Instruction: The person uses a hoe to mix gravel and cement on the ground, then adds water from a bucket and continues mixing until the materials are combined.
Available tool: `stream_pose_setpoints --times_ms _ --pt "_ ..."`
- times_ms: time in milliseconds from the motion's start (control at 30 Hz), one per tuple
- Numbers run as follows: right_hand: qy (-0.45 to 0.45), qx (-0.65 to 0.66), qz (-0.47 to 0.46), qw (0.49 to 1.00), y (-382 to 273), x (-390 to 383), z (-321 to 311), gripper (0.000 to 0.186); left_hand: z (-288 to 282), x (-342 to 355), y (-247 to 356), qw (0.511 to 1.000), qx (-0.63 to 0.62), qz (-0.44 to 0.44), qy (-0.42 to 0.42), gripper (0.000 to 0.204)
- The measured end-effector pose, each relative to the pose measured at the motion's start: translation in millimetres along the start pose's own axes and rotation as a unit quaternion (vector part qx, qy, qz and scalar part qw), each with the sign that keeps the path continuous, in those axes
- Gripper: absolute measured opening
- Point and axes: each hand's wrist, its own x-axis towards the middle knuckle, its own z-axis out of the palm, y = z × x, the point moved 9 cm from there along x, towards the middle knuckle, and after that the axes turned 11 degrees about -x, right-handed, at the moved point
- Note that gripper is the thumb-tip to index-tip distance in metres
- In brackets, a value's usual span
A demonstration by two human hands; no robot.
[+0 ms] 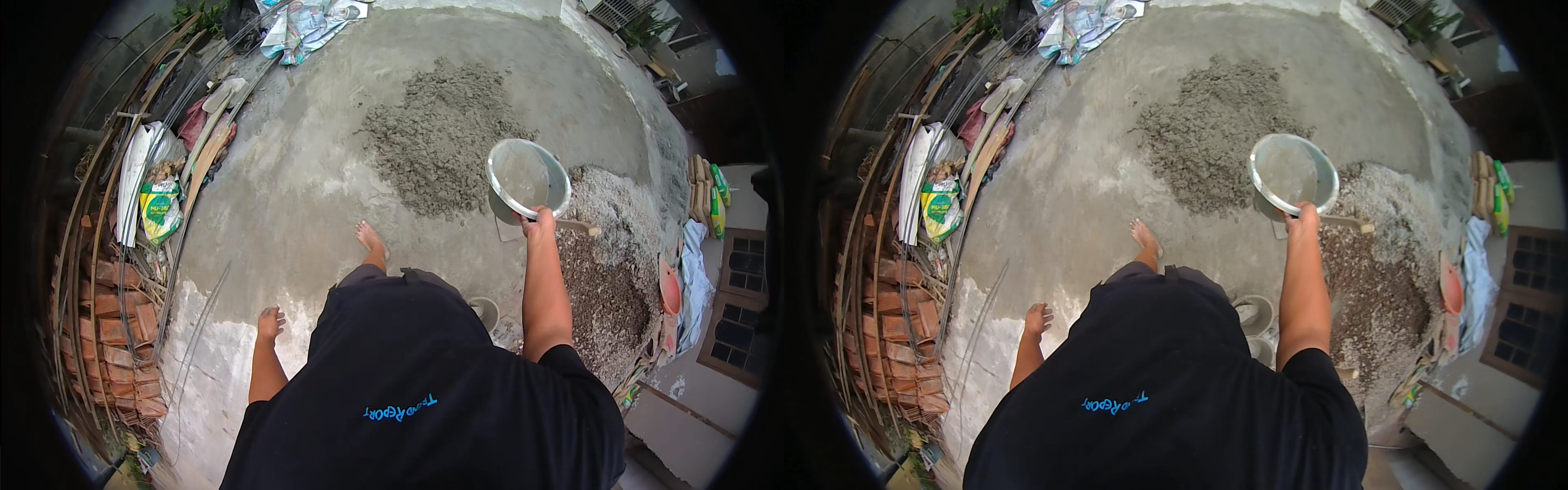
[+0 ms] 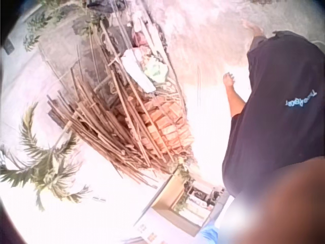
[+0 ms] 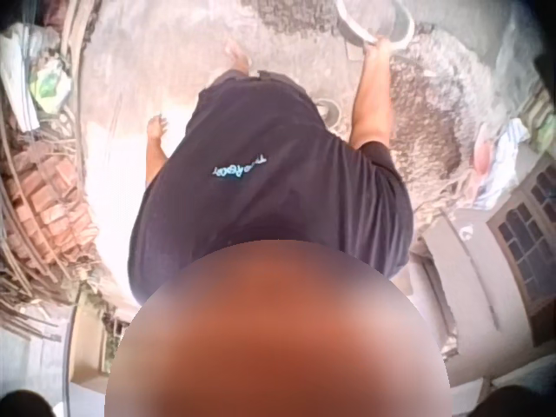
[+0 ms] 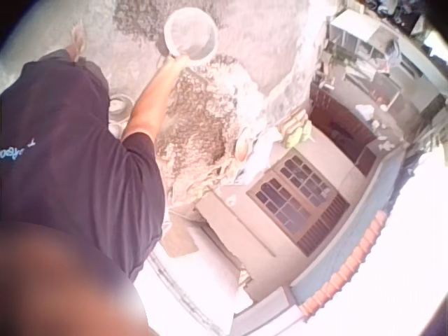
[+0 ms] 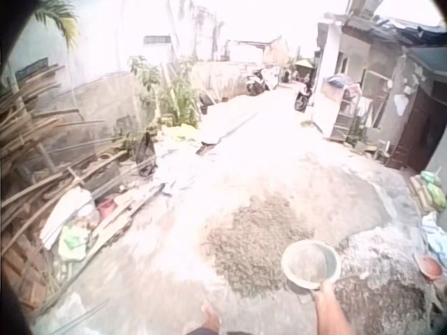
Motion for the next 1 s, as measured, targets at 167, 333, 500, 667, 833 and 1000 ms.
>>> stream_pose_setpoints --times_ms 167,333,500,667,833,1000 --pt "-0.021 -0.071 -0.010 0.997 -44 49 88 0.042 -6 24 124 0.996 0.035 0.086 -0.003 0.050" --pt "-0.013 -0.094 -0.015 0.995 -73 85 127 0.054 -13 18 186 0.994 0.028 0.100 0.025 0.051" --pt "0.017 -0.144 -0.050 0.988 -101 103 142 0.056 19 -1 170 0.996 -0.019 0.062 0.065 0.047" --pt "0.005 -0.161 -0.031 0.986 -106 124 152 0.056 102 -12 130 0.998 0.057 -0.027 -0.016 0.047" --pt "0.021 -0.197 -0.018 0.980 -108 148 151 0.052 144 -5 138 0.999 0.035 -0.026 -0.032 0.045" --pt "0.020 -0.220 -0.033 0.975 -117 154 152 0.052 148 6 183 0.999 0.025 0.020 -0.019 0.045"
